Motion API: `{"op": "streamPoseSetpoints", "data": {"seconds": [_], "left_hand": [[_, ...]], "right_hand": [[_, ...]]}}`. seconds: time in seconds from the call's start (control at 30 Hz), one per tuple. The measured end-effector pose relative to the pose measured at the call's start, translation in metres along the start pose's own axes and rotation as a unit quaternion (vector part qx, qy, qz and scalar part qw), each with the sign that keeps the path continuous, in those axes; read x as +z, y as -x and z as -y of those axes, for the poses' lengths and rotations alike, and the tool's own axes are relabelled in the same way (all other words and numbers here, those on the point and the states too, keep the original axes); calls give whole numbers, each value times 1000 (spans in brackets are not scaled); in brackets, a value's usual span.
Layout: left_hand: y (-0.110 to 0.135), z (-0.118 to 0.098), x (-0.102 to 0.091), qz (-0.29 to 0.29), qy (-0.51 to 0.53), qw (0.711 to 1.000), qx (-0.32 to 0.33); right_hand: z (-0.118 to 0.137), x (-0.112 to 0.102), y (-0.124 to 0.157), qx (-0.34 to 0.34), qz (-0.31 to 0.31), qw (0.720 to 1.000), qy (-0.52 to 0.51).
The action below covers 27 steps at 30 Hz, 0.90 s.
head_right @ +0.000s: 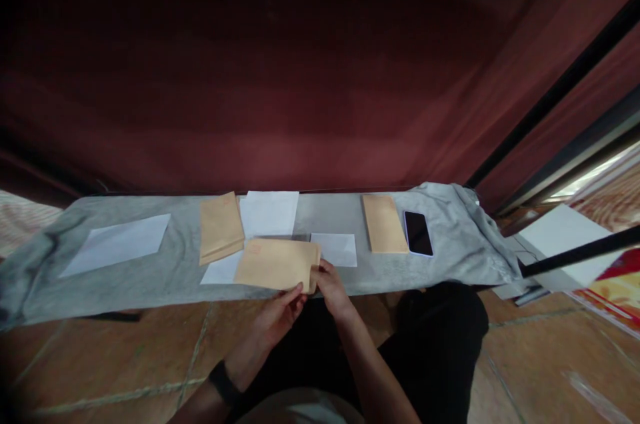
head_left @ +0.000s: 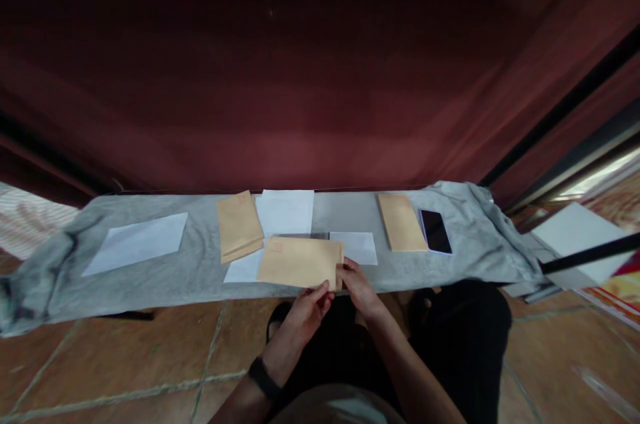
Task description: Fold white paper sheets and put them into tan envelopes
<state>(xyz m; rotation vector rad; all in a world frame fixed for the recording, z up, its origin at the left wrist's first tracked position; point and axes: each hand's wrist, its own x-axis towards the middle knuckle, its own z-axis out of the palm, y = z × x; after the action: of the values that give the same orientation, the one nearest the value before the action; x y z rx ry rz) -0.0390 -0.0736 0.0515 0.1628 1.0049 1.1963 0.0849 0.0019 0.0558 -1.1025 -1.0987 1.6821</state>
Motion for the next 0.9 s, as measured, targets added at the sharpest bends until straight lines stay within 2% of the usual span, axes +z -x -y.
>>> {"op": "streamPoseSetpoints", "data": {"seconds": [0.07,0.1,0.13,0.17,0.2,0.23,0.27,0.33,0.37,0.43,0.47,0.53,0.63,0.7,0.77,0.9], "left_hand": [[6,5,2,35,-142,989,14],[8,5,3,49,-230,971,41],[9,1,3,57,-319,942,88],[8,-5,4,60,-408,899,150],[6,-14,5,46,-487,839,238],[1,-25,5,35,-558,764,324],[-5,-36,6,28,-623,684,379],[-21,-57,4,21,-726,547,417],[-30,-64,2,24,-764,493,415],[-45,-73,-3,44,-813,416,404],[-51,-74,-5,61,-826,394,398],[-58,-73,-10,94,-836,375,389],[-62,-69,-12,112,-830,382,390],[-63,-67,-11,109,-825,388,397],[-63,-65,-9,107,-823,392,397],[-65,-60,-8,102,-823,401,390]], "right_hand": [[-1,-8,-3,-46,-38,991,122],[-2,-14,-4,-65,-68,978,188],[-2,-20,-5,-78,-94,962,245],[-3,-26,-4,-86,-110,947,288],[-3,-31,-3,-89,-116,938,314],[-4,-36,-2,-90,-112,935,325],[-4,-39,0,-93,-103,936,324],[-6,-44,4,-101,-84,945,298],[-6,-46,5,-104,-77,951,280],[-8,-49,6,-108,-63,963,239],[-9,-50,6,-109,-58,968,220],[-11,-54,6,-101,-61,973,200],[-12,-58,7,-66,-122,961,237],[-12,-61,10,-50,-168,943,283],[-10,-62,15,-59,-208,913,345],[-4,-62,25,-144,-257,809,509]]}}
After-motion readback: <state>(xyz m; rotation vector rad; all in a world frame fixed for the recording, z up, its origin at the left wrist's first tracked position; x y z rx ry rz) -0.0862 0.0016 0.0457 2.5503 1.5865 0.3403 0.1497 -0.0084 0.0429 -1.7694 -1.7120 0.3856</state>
